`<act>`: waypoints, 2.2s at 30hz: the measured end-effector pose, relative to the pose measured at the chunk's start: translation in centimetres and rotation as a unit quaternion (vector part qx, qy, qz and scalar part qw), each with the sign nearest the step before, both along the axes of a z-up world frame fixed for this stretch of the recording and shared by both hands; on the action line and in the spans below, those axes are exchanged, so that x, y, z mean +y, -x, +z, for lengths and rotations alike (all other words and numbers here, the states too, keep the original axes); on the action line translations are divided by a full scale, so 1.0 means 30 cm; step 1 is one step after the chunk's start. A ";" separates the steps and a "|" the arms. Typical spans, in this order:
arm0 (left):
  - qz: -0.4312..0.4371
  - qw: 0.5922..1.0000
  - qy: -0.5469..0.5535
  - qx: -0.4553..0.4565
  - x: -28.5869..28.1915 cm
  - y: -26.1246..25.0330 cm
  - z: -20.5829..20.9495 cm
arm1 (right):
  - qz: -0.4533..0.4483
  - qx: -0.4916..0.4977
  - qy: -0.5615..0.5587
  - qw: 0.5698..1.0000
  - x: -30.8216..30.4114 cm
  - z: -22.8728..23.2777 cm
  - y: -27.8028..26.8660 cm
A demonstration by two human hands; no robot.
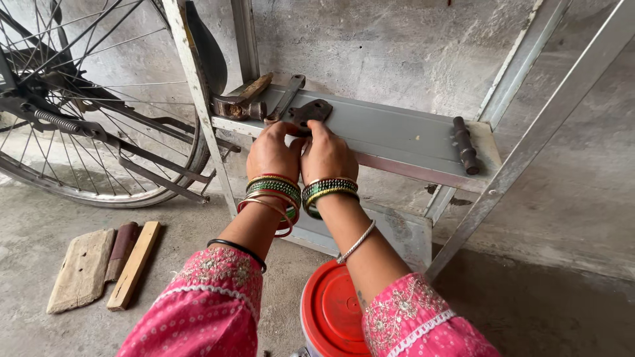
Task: The person sits on the floor and wipes various metal tools with a cloth, including a wrench, pliers, and a file. After cleaning each tool, the person places it on a nearby metal shelf.
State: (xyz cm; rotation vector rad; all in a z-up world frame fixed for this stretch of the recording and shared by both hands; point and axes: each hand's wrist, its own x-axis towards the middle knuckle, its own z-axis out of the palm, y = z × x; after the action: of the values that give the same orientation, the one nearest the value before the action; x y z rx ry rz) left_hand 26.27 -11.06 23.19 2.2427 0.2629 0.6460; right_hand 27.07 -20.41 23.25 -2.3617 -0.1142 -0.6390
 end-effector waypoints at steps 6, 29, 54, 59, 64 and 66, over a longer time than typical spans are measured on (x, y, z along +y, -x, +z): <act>-0.076 0.986 0.003 -0.147 0.019 0.059 -0.146 | 0.099 -0.113 -0.052 0.987 -0.024 -0.119 0.037; 0.014 0.940 -0.253 0.228 0.214 1.250 -0.439 | 0.325 0.277 0.183 0.886 0.121 -0.424 1.021; 0.100 0.870 -0.017 0.482 0.346 1.223 -1.019 | 0.190 0.561 0.361 0.720 0.249 -0.681 0.973; 0.092 0.868 -0.034 0.486 0.333 1.213 -0.989 | 0.176 0.567 0.334 0.732 0.205 -0.715 0.941; 0.116 0.869 0.066 0.477 0.376 1.211 -1.093 | 0.215 0.504 0.268 0.793 0.171 -0.688 0.931; 0.140 0.893 0.120 0.410 0.400 1.214 -1.206 | 0.277 0.448 0.120 0.841 0.181 -0.701 0.945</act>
State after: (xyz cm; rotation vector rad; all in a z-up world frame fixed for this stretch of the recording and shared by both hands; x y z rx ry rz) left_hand -10.16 0.95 -12.99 2.1262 1.0365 -0.2376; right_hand -1.27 -14.96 2.23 -2.4378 -0.4466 0.8088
